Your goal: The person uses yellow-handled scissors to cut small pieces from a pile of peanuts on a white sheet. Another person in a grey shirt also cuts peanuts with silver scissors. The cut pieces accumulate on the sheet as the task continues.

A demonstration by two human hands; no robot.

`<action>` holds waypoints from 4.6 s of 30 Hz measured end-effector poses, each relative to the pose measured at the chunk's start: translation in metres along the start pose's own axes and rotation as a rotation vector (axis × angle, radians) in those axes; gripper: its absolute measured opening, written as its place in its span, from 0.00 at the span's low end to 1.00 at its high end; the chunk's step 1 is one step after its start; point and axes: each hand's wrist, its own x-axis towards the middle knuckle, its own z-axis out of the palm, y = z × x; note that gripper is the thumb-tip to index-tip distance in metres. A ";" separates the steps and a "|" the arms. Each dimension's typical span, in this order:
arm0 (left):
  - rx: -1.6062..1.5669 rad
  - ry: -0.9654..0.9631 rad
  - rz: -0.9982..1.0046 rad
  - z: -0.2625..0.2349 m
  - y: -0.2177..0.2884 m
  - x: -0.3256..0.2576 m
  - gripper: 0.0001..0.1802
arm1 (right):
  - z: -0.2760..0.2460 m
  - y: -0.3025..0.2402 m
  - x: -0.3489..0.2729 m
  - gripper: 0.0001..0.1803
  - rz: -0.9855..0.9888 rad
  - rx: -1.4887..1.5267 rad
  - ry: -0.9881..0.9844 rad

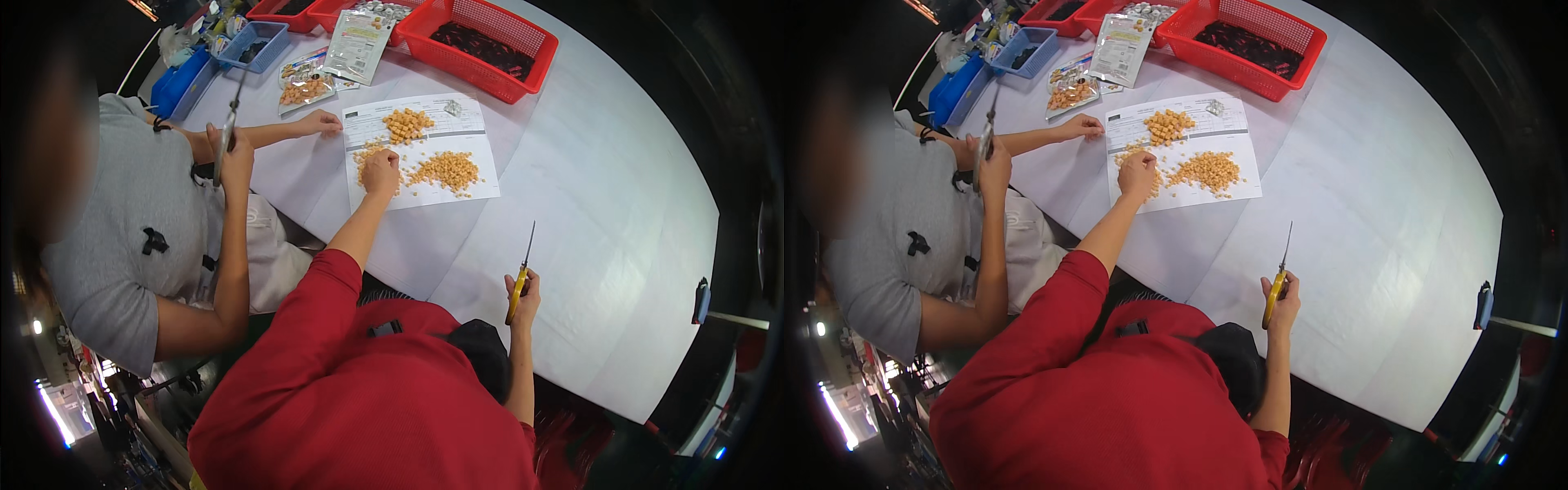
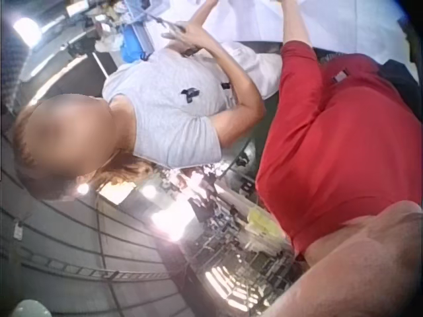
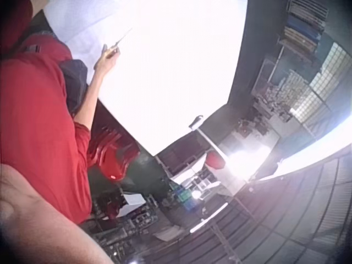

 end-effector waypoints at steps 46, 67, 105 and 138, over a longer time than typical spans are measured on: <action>-1.436 -0.352 -0.975 -0.035 0.018 -0.080 0.14 | 0.090 -0.119 0.127 0.38 -0.027 -0.541 -0.931; -1.385 -0.277 -0.875 -0.035 0.062 -0.095 0.16 | 0.063 -0.138 0.042 0.40 -0.125 -0.411 -0.745; -1.092 -0.311 -0.847 -0.004 0.049 -0.072 0.13 | 0.082 -0.124 0.066 0.37 -0.070 -0.387 -0.748; -1.332 -0.293 -1.042 0.000 0.050 -0.065 0.08 | 0.085 -0.139 0.065 0.40 -0.029 -0.470 -0.744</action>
